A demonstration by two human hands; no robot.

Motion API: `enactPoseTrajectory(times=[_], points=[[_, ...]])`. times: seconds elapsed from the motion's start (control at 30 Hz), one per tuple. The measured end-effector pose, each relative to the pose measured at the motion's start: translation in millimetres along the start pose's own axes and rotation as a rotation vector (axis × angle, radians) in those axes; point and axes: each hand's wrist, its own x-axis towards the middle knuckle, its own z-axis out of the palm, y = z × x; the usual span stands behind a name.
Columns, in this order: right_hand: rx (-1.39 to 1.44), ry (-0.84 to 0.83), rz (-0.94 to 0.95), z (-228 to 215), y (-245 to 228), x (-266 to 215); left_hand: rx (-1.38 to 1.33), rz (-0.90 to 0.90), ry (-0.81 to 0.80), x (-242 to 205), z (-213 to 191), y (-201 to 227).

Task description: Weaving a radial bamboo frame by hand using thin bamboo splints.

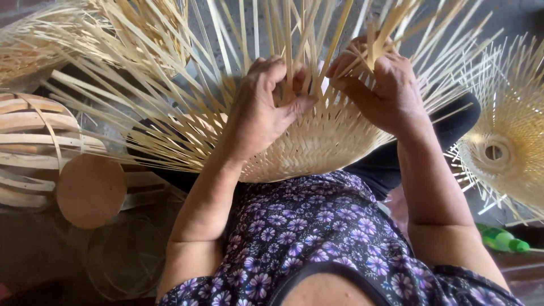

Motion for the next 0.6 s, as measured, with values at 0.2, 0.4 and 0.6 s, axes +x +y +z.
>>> enactPoseTrajectory(times=[0.2, 0.4, 0.6], points=[[0.087, -0.010, 0.128, -1.2, -14.0, 9.0, 0.249, 0.340, 0.361, 7.6, 4.2, 35.9], [-0.097, -0.021, 0.011, -4.8, -8.4, 3.0, 0.311, 0.214, 0.147, -0.7, 15.1, 10.6], [0.033, 0.010, -0.019, -13.6, -23.5, 11.6, 0.195, 0.381, 0.145, -8.7, 20.0, 0.3]])
